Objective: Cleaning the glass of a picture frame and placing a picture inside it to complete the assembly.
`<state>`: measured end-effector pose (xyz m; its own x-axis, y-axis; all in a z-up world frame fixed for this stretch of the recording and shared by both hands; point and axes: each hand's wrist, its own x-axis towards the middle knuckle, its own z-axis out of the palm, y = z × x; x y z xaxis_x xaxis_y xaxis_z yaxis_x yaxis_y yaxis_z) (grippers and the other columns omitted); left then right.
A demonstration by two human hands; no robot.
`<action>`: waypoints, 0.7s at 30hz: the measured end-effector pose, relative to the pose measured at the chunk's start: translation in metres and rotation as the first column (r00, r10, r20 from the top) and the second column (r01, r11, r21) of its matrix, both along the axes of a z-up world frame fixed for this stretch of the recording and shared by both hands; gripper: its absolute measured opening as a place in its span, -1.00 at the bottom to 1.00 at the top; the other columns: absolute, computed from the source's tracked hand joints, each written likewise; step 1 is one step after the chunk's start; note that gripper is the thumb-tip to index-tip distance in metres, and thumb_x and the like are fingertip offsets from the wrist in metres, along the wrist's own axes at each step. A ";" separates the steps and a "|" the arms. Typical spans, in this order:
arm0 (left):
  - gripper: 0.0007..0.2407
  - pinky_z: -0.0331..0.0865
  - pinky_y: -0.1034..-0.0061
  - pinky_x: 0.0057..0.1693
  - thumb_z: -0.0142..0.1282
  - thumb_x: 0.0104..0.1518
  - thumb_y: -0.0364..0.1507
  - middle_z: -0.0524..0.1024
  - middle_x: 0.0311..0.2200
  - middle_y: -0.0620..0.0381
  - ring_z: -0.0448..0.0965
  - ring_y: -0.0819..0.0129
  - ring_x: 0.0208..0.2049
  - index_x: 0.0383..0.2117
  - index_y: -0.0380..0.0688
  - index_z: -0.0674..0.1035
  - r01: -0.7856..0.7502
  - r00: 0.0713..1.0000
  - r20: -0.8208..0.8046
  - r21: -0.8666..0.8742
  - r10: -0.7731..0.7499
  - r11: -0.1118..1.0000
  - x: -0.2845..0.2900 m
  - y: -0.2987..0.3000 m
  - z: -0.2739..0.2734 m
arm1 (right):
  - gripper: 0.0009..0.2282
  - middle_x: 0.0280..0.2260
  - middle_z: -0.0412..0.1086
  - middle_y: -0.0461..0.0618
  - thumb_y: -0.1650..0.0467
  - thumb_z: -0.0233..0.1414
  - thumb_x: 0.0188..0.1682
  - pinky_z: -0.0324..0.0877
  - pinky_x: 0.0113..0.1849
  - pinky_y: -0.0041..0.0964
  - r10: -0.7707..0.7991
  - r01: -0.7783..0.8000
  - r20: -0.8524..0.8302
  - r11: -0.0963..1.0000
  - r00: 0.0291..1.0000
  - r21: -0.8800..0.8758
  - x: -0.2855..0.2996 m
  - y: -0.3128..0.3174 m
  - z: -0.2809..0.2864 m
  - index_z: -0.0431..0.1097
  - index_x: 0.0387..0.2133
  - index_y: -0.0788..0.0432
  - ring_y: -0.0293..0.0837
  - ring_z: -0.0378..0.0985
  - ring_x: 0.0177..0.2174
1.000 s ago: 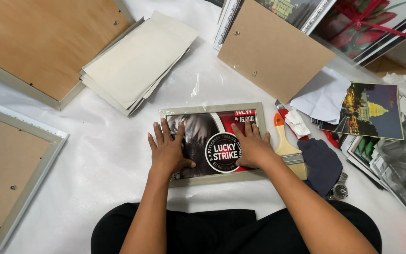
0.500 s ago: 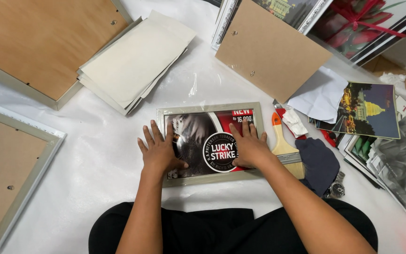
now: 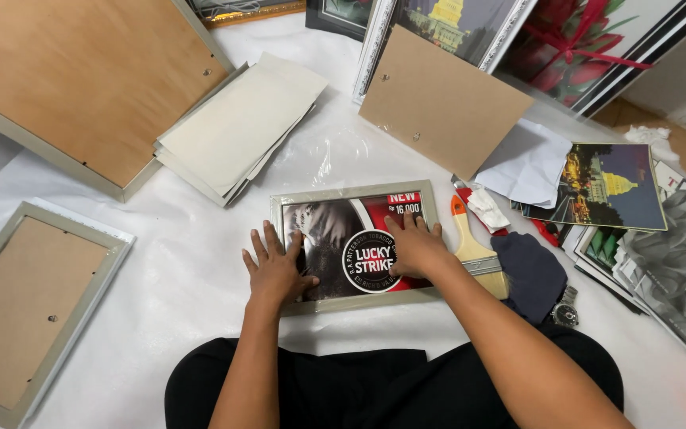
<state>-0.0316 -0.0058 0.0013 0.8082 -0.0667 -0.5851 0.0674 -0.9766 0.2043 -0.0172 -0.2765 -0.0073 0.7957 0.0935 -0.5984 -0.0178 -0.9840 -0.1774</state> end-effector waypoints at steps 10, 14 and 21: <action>-0.17 -0.39 -0.14 0.46 0.15 0.14 0.04 -0.40 0.48 -0.26 -0.52 -0.22 0.48 0.48 0.07 -0.02 -0.009 0.994 0.106 0.003 0.009 1.000 -0.017 -0.011 -0.014 | -0.11 0.40 -0.13 0.34 0.24 0.34 -0.21 -0.10 0.19 0.54 -0.031 0.029 0.037 0.998 0.999 0.049 -0.008 -0.005 0.002 -0.01 0.41 -0.01 0.35 -0.09 0.36; -0.23 -0.35 -0.11 0.47 0.09 0.16 0.05 -0.39 0.49 -0.26 -0.52 -0.21 0.49 0.44 -0.04 0.11 0.000 0.983 0.182 0.005 -0.001 1.000 -0.023 -0.019 -0.006 | -0.14 0.34 0.04 0.35 0.20 0.31 -0.18 0.06 0.14 0.48 -0.030 0.028 0.025 0.997 0.999 0.070 -0.008 -0.008 -0.005 -0.01 0.41 -0.06 0.32 0.12 0.30; -0.23 -0.37 -0.08 0.48 -0.05 0.21 0.10 -0.39 0.49 -0.25 -0.50 -0.17 0.49 0.47 -0.02 0.02 0.016 0.971 0.238 -0.021 -0.011 1.000 -0.033 -0.035 0.003 | -0.32 0.11 0.38 0.38 0.24 0.22 -0.11 0.33 0.09 0.26 -0.034 0.027 0.024 0.973 0.999 0.227 -0.015 -0.013 0.018 0.18 0.32 0.12 0.30 0.39 0.15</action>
<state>-0.0649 -0.0406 0.0042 0.9230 -0.0896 -0.3743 0.0007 -0.9721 0.2346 -0.0318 -0.2896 0.0112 0.8159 0.1997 -0.5425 -0.0394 -0.9170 -0.3969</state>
